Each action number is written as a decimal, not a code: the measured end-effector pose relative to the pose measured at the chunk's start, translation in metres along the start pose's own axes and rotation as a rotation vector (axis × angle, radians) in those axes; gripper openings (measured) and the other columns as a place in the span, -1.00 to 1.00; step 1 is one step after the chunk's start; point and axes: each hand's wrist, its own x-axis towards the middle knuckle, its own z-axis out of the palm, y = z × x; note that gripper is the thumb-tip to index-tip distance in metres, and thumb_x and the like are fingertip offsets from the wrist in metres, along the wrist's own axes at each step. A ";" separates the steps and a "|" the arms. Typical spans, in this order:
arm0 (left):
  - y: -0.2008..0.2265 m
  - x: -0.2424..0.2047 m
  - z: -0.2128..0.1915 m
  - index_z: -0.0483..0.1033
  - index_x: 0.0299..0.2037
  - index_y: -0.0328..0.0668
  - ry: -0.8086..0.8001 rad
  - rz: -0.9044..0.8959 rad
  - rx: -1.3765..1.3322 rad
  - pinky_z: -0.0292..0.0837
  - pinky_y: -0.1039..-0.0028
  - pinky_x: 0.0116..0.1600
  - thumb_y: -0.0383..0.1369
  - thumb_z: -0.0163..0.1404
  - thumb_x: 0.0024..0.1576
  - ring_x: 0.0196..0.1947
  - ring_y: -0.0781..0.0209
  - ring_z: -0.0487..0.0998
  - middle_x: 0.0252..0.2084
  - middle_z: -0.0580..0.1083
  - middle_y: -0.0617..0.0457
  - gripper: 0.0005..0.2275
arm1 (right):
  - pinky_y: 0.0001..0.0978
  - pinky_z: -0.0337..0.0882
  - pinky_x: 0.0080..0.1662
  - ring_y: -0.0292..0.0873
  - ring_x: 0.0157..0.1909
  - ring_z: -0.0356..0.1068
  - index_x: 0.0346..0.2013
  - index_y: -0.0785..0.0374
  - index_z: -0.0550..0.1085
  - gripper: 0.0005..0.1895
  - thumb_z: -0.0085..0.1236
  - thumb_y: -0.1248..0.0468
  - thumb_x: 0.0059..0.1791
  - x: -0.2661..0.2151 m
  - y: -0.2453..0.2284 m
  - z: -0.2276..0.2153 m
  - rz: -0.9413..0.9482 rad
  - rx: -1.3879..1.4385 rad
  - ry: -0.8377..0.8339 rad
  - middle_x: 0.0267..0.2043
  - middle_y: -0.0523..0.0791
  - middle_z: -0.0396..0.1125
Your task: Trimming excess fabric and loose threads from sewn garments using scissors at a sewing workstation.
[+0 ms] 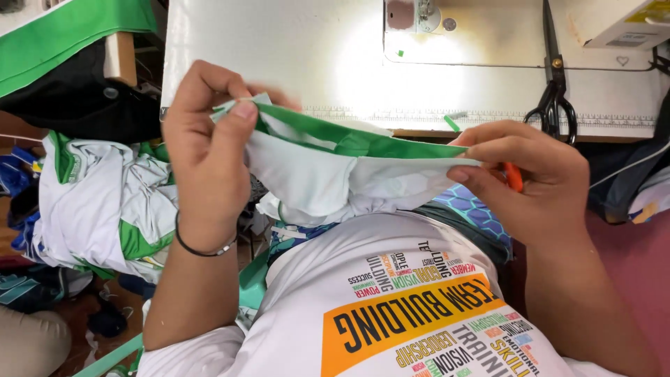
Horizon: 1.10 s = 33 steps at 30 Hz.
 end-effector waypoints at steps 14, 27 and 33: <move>-0.038 -0.021 -0.025 0.74 -0.03 -0.03 -0.171 -0.189 0.333 0.53 0.43 0.20 -0.21 0.56 0.41 -0.01 0.31 0.62 -0.06 0.68 0.23 -0.77 | -0.46 0.54 0.00 -0.23 -0.03 0.60 0.08 0.21 0.65 -0.71 0.66 0.53 0.26 0.007 0.059 0.042 0.223 0.239 0.098 0.03 -0.03 0.68; -0.009 -0.033 -0.021 0.60 -0.22 -0.16 -0.096 -0.072 0.352 0.46 0.36 0.04 -0.33 0.65 0.29 -0.19 0.21 0.52 -0.24 0.56 0.09 -0.63 | -0.39 0.51 -0.24 -0.20 -0.42 0.34 0.42 0.39 0.56 -0.64 0.36 0.63 0.34 0.018 0.037 0.044 0.263 0.309 0.073 0.16 0.27 0.72; -0.019 -0.034 -0.023 0.60 -0.27 -0.10 -0.052 -0.013 0.460 0.34 0.38 -0.04 -0.20 0.61 0.30 -0.24 0.26 0.46 -0.30 0.55 0.16 -0.62 | -0.41 0.33 -0.24 -0.20 -0.38 0.34 0.09 0.43 0.75 -0.91 0.47 0.60 0.32 0.017 0.034 0.045 0.330 0.276 0.117 -0.24 0.03 0.56</move>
